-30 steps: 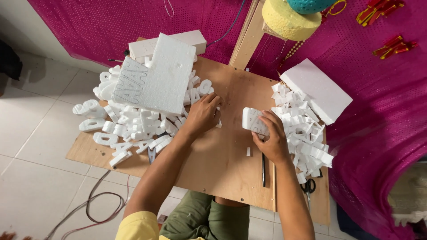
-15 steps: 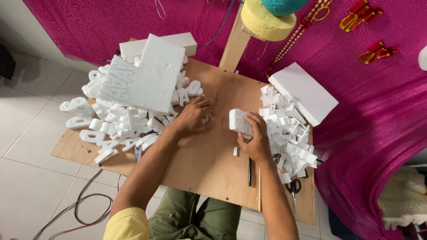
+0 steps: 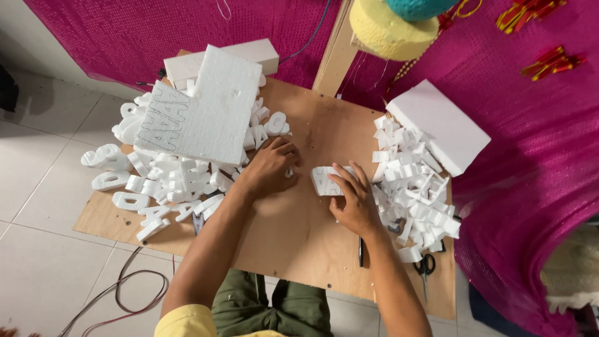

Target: The person is arranging and preparing small foam letters and shapes on a wooden surface to assemble a sign.

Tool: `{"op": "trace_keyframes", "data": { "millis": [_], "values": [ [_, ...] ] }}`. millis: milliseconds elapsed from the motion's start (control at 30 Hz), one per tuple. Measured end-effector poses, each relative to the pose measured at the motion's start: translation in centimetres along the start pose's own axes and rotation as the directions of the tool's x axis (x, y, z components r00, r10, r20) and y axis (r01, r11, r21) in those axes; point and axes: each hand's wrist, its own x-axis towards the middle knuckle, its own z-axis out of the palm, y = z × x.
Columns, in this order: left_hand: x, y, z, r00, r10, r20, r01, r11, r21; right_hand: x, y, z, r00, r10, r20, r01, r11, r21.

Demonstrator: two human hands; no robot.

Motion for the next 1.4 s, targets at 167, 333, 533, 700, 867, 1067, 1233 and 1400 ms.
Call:
{"op": "trace_keyframes", "data": {
  "millis": [167,333,533,700,867,1067,1233,1400],
  "values": [
    [-0.5,-0.4,1.0,0.998,-0.019,0.065,0.015,0.999,0.051,0.3,-0.8,0.2,0.999,-0.019,0.028,0.019,1.0,0.0],
    [-0.5,-0.5,1.3,0.998,0.008,0.066,-0.018,0.989,0.144,0.5,-0.6,0.6,0.998,-0.049,0.037,0.049,0.999,0.011],
    [-0.1,0.5,1.5,0.999,0.047,-0.021,-0.044,0.989,0.14,0.6,-1.4,-0.1,0.995,0.043,-0.087,-0.044,0.999,-0.005],
    [-0.1,2.7,-0.5,0.998,-0.053,-0.034,0.054,0.998,0.031,0.4,-2.0,0.8,0.996,0.078,0.046,-0.073,0.991,-0.11],
    [-0.5,2.1,1.6,0.995,-0.101,0.025,0.102,0.995,-0.02,1.1,-1.0,0.3,0.99,0.11,0.093,-0.106,0.993,-0.057],
    [-0.4,3.4,0.1,0.997,-0.063,0.047,0.061,0.997,0.039,1.8,-2.1,-0.1,0.993,0.115,-0.027,-0.116,0.992,-0.049],
    [-0.9,3.3,2.6,0.998,-0.044,0.049,0.035,0.983,0.183,0.9,-2.0,1.1,0.981,0.195,-0.012,-0.193,0.96,-0.203],
    [-1.2,3.9,5.6,0.997,-0.079,-0.02,0.082,0.974,0.211,0.4,-0.4,1.5,0.942,0.335,0.012,-0.321,0.911,-0.257]
  ]
}}
